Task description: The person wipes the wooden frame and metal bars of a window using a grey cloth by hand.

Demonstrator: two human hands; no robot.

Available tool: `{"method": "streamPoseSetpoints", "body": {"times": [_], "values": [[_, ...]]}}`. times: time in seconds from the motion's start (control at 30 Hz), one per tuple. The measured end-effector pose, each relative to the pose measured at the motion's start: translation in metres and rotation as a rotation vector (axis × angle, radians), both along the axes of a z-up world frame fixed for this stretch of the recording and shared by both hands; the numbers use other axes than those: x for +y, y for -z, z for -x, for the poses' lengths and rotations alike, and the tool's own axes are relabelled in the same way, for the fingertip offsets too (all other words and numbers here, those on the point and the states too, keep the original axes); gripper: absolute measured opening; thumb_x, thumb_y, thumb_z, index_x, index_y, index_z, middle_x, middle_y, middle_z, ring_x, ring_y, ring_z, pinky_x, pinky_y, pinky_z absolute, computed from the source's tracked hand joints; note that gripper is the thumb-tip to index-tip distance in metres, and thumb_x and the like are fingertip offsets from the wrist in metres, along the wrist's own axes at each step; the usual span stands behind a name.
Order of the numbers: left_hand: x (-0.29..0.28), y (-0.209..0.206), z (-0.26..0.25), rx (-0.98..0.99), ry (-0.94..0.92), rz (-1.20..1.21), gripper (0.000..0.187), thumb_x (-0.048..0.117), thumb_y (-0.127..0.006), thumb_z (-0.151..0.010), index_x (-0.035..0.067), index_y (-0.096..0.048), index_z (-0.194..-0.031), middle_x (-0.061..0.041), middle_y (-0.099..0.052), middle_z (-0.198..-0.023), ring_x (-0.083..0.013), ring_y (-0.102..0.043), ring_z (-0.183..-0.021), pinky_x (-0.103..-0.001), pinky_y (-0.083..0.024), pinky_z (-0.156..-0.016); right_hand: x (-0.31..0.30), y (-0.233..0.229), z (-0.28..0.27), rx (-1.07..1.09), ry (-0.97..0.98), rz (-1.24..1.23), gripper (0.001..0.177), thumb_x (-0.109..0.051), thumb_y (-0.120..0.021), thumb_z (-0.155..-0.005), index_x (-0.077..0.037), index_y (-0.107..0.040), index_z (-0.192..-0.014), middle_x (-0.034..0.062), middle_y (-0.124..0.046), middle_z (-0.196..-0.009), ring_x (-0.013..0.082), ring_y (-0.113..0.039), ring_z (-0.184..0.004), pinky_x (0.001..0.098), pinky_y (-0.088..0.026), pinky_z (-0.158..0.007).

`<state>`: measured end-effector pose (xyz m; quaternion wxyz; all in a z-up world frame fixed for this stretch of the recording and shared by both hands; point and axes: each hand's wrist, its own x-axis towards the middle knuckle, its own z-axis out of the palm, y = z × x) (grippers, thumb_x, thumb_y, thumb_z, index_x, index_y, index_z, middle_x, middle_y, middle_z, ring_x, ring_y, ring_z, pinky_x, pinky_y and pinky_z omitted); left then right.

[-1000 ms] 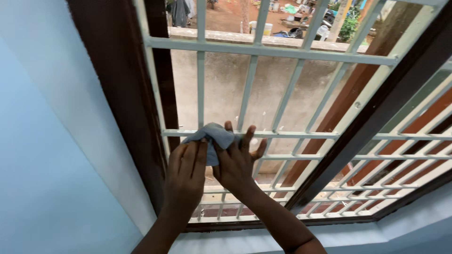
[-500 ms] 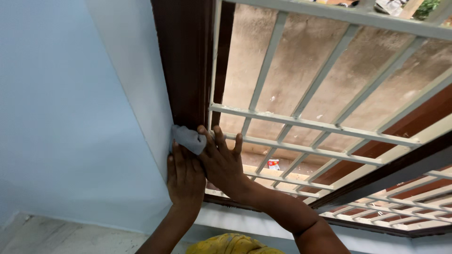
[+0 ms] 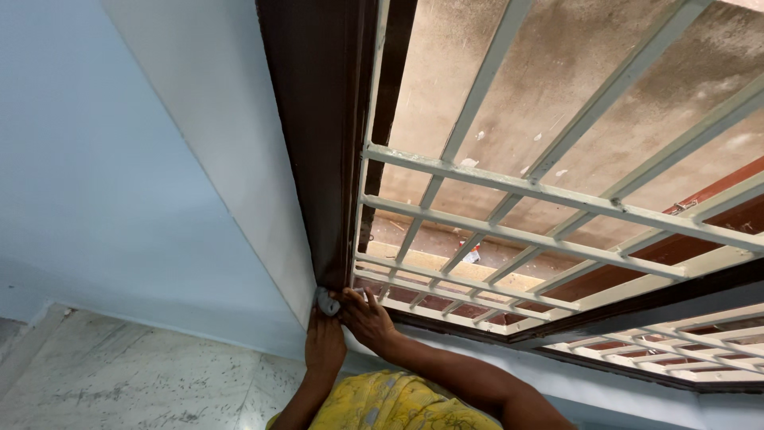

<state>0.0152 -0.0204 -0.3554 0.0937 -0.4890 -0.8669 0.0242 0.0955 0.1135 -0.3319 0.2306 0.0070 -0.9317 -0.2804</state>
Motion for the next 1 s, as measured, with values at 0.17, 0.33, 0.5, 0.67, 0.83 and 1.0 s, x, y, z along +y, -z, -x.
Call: {"method": "streamPoseSetpoints", "body": {"times": [0.17, 0.33, 0.5, 0.67, 0.83, 1.0], "values": [[-0.012, 0.017, -0.007, -0.074, 0.089, -0.344, 0.054, 0.019, -0.056, -0.087, -0.006, -0.06, -0.136, -0.026, -0.055, -0.142, -0.0367, -0.043, -0.14, -0.049, -0.019, -0.123, -0.013, -0.014, -0.031, -0.21, -0.1, 0.561, 0.03, -0.025, -0.062, -0.099, -0.011, -0.068, -0.125, 0.0164, -0.032, -0.167, 0.0368, -0.016, -0.157, 0.0671, -0.003, -0.12], [0.008, -0.017, 0.001, 0.018, 0.186, -0.394, 0.039, 0.024, -0.058, -0.093, 0.007, -0.065, -0.128, -0.013, -0.049, -0.149, -0.0374, -0.039, -0.144, -0.065, -0.015, -0.12, -0.014, -0.08, -0.061, -0.197, 0.156, 0.861, 0.039, -0.024, -0.058, -0.102, -0.01, -0.058, -0.139, 0.0173, -0.061, -0.134, 0.0369, -0.055, -0.123, 0.051, -0.037, -0.106], [0.035, -0.082, 0.023, 0.398, 0.181, -0.596, 0.035, 0.032, -0.059, -0.101, 0.023, -0.071, -0.133, 0.012, -0.039, -0.165, -0.0267, -0.037, -0.149, -0.06, -0.017, -0.123, 0.003, -0.101, -0.039, -0.189, 0.206, 1.536, 0.087, -0.017, -0.066, -0.09, -0.005, -0.018, -0.161, 0.016, -0.073, -0.089, 0.032, -0.068, -0.071, 0.0467, -0.055, -0.069], [0.031, -0.082, 0.023, 0.377, 0.153, -0.354, 0.017, 0.023, -0.061, -0.099, 0.024, -0.074, -0.109, 0.015, -0.035, -0.169, -0.0198, -0.035, -0.147, -0.052, -0.016, -0.129, 0.011, -0.059, -0.018, -0.253, 0.074, 1.958, 0.084, -0.012, -0.058, -0.086, -0.009, -0.018, -0.159, 0.0261, -0.068, -0.087, 0.041, -0.065, -0.066, 0.047, -0.056, -0.062], [0.028, -0.042, 0.012, 0.223, 0.191, -0.323, 0.018, 0.019, -0.057, -0.095, 0.016, -0.074, -0.101, 0.01, -0.035, -0.166, -0.0245, -0.04, -0.147, -0.054, -0.022, -0.122, 0.026, -0.008, -0.023, -0.156, 0.036, 1.309, 0.057, -0.019, -0.068, -0.091, -0.007, -0.047, -0.143, 0.0286, -0.07, -0.092, 0.0479, -0.066, -0.08, 0.0495, -0.055, -0.071], [0.003, -0.038, -0.017, -0.147, 0.221, -0.181, 0.017, 0.014, -0.059, -0.087, 0.012, -0.073, -0.096, -0.007, -0.04, -0.165, -0.0349, -0.042, -0.145, -0.058, -0.032, -0.117, 0.026, 0.001, -0.055, -0.186, 0.157, 1.35, 0.021, -0.029, -0.076, -0.101, -0.009, -0.068, -0.103, 0.0194, -0.075, -0.082, 0.0371, -0.074, -0.077, 0.0451, -0.059, -0.075]]}}
